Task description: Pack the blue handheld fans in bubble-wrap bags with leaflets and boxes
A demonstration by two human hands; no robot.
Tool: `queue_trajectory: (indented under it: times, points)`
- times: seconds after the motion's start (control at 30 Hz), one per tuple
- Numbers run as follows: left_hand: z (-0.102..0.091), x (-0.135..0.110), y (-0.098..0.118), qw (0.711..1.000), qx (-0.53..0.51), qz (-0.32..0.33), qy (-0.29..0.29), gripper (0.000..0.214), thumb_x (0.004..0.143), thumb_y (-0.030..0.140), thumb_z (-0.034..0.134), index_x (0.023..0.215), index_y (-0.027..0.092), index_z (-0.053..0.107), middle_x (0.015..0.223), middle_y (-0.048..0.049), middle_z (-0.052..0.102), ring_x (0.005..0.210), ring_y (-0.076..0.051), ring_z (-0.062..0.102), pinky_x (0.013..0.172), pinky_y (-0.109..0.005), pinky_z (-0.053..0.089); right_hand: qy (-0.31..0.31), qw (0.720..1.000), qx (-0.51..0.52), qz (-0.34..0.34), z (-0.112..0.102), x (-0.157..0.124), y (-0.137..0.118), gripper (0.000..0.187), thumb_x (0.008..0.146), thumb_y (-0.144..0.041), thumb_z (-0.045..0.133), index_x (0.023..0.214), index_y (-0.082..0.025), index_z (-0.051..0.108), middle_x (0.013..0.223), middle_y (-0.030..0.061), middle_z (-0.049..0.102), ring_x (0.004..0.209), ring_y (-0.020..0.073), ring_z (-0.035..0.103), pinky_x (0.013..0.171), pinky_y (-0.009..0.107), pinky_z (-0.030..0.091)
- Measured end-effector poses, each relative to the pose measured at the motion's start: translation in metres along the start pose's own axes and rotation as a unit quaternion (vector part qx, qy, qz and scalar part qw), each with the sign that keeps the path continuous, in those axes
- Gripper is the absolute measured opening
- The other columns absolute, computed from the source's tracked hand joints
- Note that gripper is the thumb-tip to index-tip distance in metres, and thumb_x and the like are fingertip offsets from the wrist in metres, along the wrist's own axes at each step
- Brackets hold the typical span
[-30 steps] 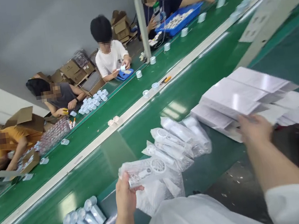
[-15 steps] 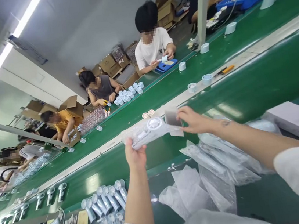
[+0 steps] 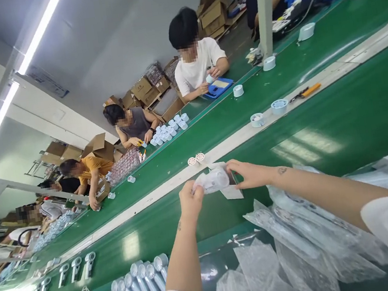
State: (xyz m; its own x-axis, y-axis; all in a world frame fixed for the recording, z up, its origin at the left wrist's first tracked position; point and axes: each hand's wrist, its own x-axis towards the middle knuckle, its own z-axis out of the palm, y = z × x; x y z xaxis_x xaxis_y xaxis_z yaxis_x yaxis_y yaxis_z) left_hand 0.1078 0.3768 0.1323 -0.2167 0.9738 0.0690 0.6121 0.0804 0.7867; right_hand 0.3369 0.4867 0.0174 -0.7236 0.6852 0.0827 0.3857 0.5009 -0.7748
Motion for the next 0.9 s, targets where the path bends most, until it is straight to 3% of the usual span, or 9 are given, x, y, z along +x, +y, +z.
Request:
queue_trajectory:
  times: [0.1,0.17,0.37,0.5,0.6,0.7,0.8,0.9]
  points:
    - [0.014,0.001,0.015,0.993,0.103,0.039,0.044,0.012,0.085,0.025,0.056,0.08,0.02,0.065,0.079,-0.0025,0.067,0.08,-0.019,0.062,0.079,-0.029,0.048,0.013,0.999,0.003,-0.038,0.001,0.0,-0.008,0.037,0.069,-0.031,0.069,0.1,-0.022,0.049,0.126,0.0134,0.052,0.11,0.0305,0.059,0.096,0.043,0.049]
    - [0.027,0.004,0.023,0.984,0.17,0.03,0.041,0.016,0.09,0.025,0.051,0.083,0.02,0.065,0.085,-0.0052,0.069,0.084,-0.02,0.063,0.081,-0.03,0.048,0.012,0.999,-0.001,-0.04,0.004,-0.002,-0.01,0.037,0.069,-0.029,0.069,0.1,-0.021,0.051,0.129,0.015,0.051,0.111,0.0317,0.06,0.097,0.044,0.049]
    - [0.062,0.023,0.054,0.93,0.36,0.003,-0.079,0.025,0.098,0.028,0.045,0.111,0.015,0.062,0.11,-0.0164,0.067,0.1,-0.028,0.066,0.087,-0.036,0.049,0.01,0.999,-0.023,-0.043,0.012,-0.008,-0.006,0.063,0.069,-0.029,0.07,0.128,-0.017,0.05,0.14,0.019,0.048,0.118,0.0353,0.059,0.101,0.049,0.048]
    - [0.072,0.035,0.07,0.912,0.364,0.027,-0.188,0.036,0.097,0.033,0.051,0.127,0.013,0.057,0.132,-0.0195,0.056,0.122,-0.03,0.057,0.1,-0.038,0.047,0.023,0.999,-0.023,-0.004,0.006,-0.01,-0.001,0.059,0.067,-0.032,0.071,0.121,-0.014,0.056,0.125,0.0194,0.058,0.112,0.0392,0.061,0.097,0.053,0.05]
    - [0.065,0.032,0.068,0.898,0.359,0.094,-0.236,0.056,0.09,0.041,0.065,0.14,0.02,0.051,0.143,-0.0157,0.049,0.133,-0.03,0.047,0.107,-0.04,0.043,0.028,0.999,-0.017,-0.016,-0.006,-0.017,0.002,0.056,0.065,-0.032,0.073,0.116,-0.015,0.059,0.125,0.0182,0.059,0.115,0.0375,0.061,0.099,0.051,0.05]
    - [0.064,0.023,0.053,0.861,0.419,0.157,-0.243,0.042,0.095,0.034,0.057,0.136,0.021,0.055,0.14,-0.0141,0.055,0.133,-0.031,0.045,0.11,-0.049,0.038,0.037,0.999,-0.001,-0.034,-0.015,-0.023,-0.002,0.049,0.067,-0.032,0.072,0.112,-0.017,0.061,0.124,0.0147,0.061,0.113,0.0308,0.061,0.097,0.043,0.052]
    - [0.078,0.016,0.038,0.828,0.471,0.14,-0.27,0.034,0.096,0.032,0.054,0.128,0.021,0.062,0.132,-0.0128,0.064,0.134,-0.034,0.043,0.11,-0.055,0.035,0.062,0.998,0.009,-0.029,-0.019,-0.02,-0.013,0.025,0.072,-0.037,0.068,0.09,-0.02,0.064,0.114,0.0116,0.064,0.1,0.0256,0.064,0.086,0.038,0.055]
    - [0.102,0.017,0.032,0.83,0.482,0.11,-0.257,0.044,0.098,0.035,0.048,0.14,0.025,0.055,0.14,-0.0131,0.061,0.146,-0.037,0.029,0.114,-0.065,0.025,0.112,0.994,0.007,0.002,-0.026,-0.021,-0.027,0.015,0.071,-0.035,0.071,0.074,-0.022,0.063,0.098,0.0082,0.066,0.089,0.0233,0.064,0.082,0.036,0.055]
